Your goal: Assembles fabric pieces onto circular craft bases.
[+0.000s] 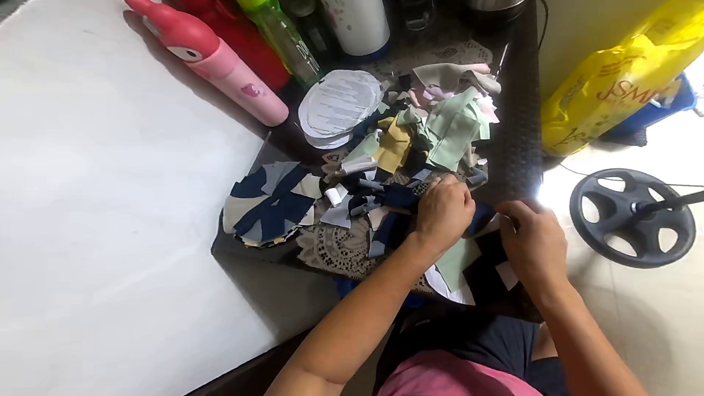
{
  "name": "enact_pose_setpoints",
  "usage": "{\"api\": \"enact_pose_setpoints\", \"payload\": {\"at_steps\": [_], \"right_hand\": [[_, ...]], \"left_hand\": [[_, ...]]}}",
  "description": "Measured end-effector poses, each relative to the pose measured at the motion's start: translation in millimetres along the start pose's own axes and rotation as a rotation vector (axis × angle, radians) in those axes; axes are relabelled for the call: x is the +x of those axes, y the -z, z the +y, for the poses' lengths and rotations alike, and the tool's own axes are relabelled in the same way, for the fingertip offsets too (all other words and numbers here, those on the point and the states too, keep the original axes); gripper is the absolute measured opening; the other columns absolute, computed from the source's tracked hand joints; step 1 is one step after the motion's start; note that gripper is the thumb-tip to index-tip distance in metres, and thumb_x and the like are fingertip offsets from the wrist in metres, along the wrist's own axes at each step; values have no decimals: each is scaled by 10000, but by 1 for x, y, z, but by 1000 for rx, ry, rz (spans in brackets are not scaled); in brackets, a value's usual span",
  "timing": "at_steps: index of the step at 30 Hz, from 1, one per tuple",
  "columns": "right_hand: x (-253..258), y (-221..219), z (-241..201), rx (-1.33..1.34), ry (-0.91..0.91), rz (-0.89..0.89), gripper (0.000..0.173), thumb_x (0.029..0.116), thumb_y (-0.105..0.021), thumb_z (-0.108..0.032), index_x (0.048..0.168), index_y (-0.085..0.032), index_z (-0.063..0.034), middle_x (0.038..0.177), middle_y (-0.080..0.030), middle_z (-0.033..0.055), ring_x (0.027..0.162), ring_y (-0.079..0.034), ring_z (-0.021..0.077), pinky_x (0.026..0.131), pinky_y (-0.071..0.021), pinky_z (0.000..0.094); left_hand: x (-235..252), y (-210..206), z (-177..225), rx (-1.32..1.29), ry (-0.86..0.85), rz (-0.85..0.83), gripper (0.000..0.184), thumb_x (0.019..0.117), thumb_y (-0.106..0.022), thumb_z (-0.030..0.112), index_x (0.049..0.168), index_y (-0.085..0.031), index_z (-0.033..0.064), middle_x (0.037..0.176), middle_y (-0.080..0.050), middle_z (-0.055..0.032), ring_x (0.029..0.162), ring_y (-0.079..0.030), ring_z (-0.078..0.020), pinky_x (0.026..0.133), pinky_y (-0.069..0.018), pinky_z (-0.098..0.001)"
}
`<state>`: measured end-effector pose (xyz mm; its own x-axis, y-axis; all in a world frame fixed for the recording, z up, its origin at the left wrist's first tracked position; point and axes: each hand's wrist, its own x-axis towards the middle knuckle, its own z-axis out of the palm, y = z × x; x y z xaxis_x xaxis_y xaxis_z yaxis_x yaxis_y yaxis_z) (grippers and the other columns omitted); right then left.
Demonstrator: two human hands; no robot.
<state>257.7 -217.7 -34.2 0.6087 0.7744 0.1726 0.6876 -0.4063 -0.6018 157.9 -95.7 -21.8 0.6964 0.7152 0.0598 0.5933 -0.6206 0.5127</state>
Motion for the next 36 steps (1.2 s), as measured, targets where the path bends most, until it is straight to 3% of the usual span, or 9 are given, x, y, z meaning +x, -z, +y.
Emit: {"api": "enact_pose_setpoints", "payload": {"at_steps": [6, 10, 14, 18, 22, 25, 32, 36], "right_hand": [[-2, -6, 2, -86, 55, 15, 183, 944, -633, -39, 1033, -788, -79, 1040, -696, 203, 1006, -649, 438, 781, -518, 584], [-1, -8, 3, -93, 72, 29, 185, 940, -629, -33, 1028, -785, -76, 1033, -695, 203, 1003, -649, 436, 775, -517, 582], [-2, -9, 4, -97, 84, 36, 179, 942, -624, -55, 1025, -782, -76, 1022, -691, 201, 989, -648, 435, 754, -511, 583], [-1, -7, 1, -93, 75, 7, 146, 942, -656, -111, 1017, -769, -59, 1034, -687, 206, 1002, -641, 442, 760, -507, 591], [1, -4, 0, -102, 62, -21, 156, 945, -646, -107, 1027, -771, -63, 1033, -684, 212, 1013, -639, 443, 760, -506, 589], [2, -2, -2, -110, 47, -41, 179, 952, -621, -74, 1044, -774, -73, 1036, -683, 209, 1018, -638, 440, 760, -508, 585], [3, -1, -1, -115, 41, -63, 184, 952, -621, -55, 1059, -770, -71, 1057, -680, 215, 1029, -634, 454, 760, -509, 604], [2, -1, -2, -118, 35, -62, 192, 951, -621, -47, 1065, -773, -73, 1056, -684, 210, 1033, -632, 449, 762, -507, 596]], "left_hand": [[0, -2, -1, 2, -17, 25, 87, 928, -697, 107, 925, -735, 29, 977, -688, -136, 967, -661, -311, 843, -536, -482], [-7, -1, -12, -47, -198, 87, 147, 898, -659, 17, 992, -762, 65, 1087, -690, -140, 1032, -660, -316, 861, -548, -486], [-15, 12, -16, 0, -142, -133, 261, 886, -757, 242, 1129, -766, 146, 1316, -590, -171, 1265, -511, -392, 997, -437, -585], [-18, 20, -16, 47, -133, -227, 329, 903, -755, 279, 1212, -741, 167, 1403, -540, -174, 1344, -447, -408, 1047, -392, -612], [-23, 19, -27, 21, -398, -196, 296, 917, -634, 106, 1186, -753, 130, 1305, -638, -132, 1313, -519, -361, 1030, -444, -570], [-25, 14, -36, 11, -546, -166, 237, 938, -619, 118, 1110, -781, 123, 1255, -691, -90, 1299, -563, -314, 1063, -440, -544], [-20, -3, -44, -11, -706, -31, 152, 961, -651, 160, 943, -781, 83, 1047, -741, -69, 1135, -664, -267, 991, -516, -455], [-20, -7, -46, -40, -696, -16, 178, 976, -624, 153, 910, -770, 74, 1018, -743, -70, 1103, -676, -252, 972, -524, -436]]}}
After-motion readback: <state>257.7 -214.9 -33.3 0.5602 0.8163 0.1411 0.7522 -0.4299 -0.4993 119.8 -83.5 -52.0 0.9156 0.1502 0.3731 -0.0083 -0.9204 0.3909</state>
